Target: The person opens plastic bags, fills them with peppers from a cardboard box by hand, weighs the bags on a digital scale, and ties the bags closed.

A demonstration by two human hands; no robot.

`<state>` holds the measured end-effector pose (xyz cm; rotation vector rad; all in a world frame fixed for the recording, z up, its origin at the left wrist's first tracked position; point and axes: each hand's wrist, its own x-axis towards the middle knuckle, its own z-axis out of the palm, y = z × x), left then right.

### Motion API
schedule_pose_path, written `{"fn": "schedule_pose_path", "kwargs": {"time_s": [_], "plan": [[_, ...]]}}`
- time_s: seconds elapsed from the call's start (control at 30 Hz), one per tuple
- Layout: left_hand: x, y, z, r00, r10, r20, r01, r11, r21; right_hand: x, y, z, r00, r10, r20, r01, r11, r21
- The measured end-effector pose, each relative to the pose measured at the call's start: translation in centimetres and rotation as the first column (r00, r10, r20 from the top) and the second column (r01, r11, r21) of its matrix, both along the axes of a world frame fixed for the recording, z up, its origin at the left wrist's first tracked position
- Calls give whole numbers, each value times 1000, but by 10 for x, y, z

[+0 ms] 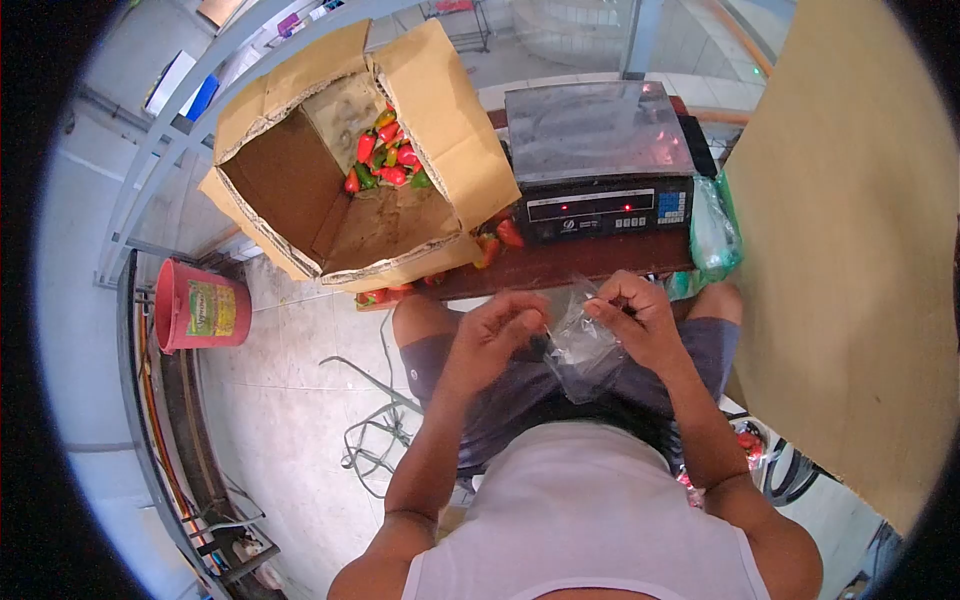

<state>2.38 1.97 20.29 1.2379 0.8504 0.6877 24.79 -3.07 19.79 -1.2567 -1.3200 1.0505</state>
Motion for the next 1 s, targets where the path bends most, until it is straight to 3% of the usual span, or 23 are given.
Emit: {"fn": "schedule_pose_path", "kwargs": {"time_s": [0.03, 0.13, 0.33, 0.43, 0.53, 0.63, 0.73, 0.8, 0.83, 0.9, 1.0], "plan": [[3, -1, 4, 999, 36, -9, -36, 999, 38, 0, 0, 2, 1000, 3, 12, -3, 1000, 1], [-1, 0, -1, 955, -224, -195, 255, 955, 153, 1, 3, 8, 996, 20, 90, -21, 1000, 8], [6, -5, -6, 903, -204, -379, 230, 973, 23, 10, 1, 10, 969, 51, 243, -46, 999, -29], [8, -8, -20, 973, -209, -102, 211, 978, 5, 12, 1, 9, 964, 50, 260, -43, 998, -35], [2, -6, -20, 952, -209, -223, 223, 974, 42, 13, -1, 7, 962, 57, 266, -43, 997, -60], [3, -6, -17, 941, -256, -221, 252, 966, -47, 12, -1, 7, 961, 32, 274, -25, 999, -28], [9, -10, -22, 987, -159, -10, 158, 985, -66, 12, 0, 10, 958, 9, 285, 6, 999, -52], [7, -9, -17, 975, -161, -151, 149, 985, -83, 12, 1, 7, 966, -11, 256, 24, 999, -46], [7, -8, -16, 962, -162, -221, 145, 985, -91, 9, 3, 7, 930, -164, 328, 129, 983, 127], [9, -11, -24, 990, -88, -107, 84, 995, -50, 3, 9, 7, 796, -472, 378, 272, 838, 474], [14, -13, -32, 999, -35, -23, 33, 998, -59, 0, -13, 5, 901, -251, 353, 227, 968, 109]]}}
